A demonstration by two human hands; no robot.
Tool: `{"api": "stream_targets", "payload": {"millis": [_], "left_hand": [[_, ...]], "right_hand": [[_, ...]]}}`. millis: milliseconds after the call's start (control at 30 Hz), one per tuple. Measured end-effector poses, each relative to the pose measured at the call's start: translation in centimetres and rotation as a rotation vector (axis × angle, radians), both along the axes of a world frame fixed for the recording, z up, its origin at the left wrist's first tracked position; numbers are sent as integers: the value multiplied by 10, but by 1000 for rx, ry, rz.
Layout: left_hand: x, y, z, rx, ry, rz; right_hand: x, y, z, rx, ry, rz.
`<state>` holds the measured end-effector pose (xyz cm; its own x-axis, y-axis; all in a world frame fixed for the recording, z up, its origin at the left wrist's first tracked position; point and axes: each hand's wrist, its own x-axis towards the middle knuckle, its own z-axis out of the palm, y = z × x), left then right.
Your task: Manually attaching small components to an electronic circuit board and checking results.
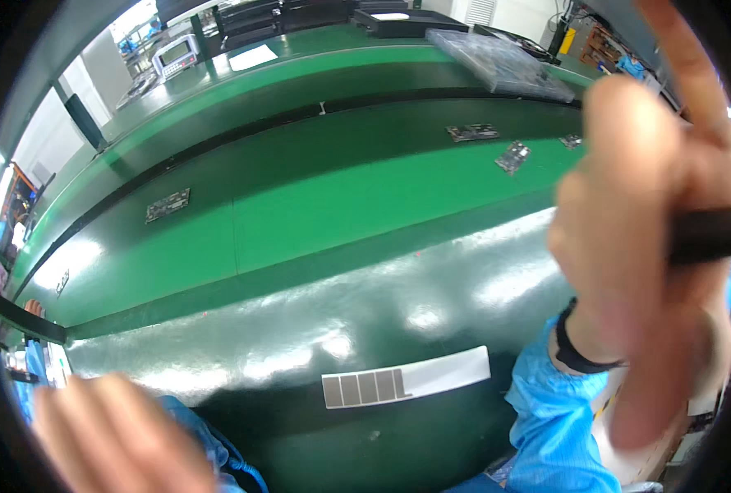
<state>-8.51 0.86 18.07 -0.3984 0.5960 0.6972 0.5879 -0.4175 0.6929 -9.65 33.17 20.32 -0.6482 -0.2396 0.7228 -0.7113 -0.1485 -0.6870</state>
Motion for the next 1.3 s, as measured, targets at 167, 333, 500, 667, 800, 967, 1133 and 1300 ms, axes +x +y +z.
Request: {"api": "stream_targets", "payload": {"millis": [167,333,500,667,800,967,1133,1300], "left_hand": [[-9,56,-102,-371,183,156],[24,16,-181,-820,661,349],[22,-55,-191,-832,447,453],[32,-73,-193,-844,325,515],[34,-67,-187,-915,395,485],[36,-55,-182,-922,469,459],[37,-49,-187,-855,534,496],[33,-44,-184,-857,537,470]], "right_hand": [[0,-52,-23,15,-438,-179],[8,-82,-143,120,-938,-269],[34,-100,-195,163,-1046,-387],[32,-127,-204,42,-833,-195],[43,-133,-203,247,-779,-200],[61,-115,-214,91,-853,-59],[59,-110,-218,116,-780,-19],[57,-103,-213,300,-792,-26]]}}
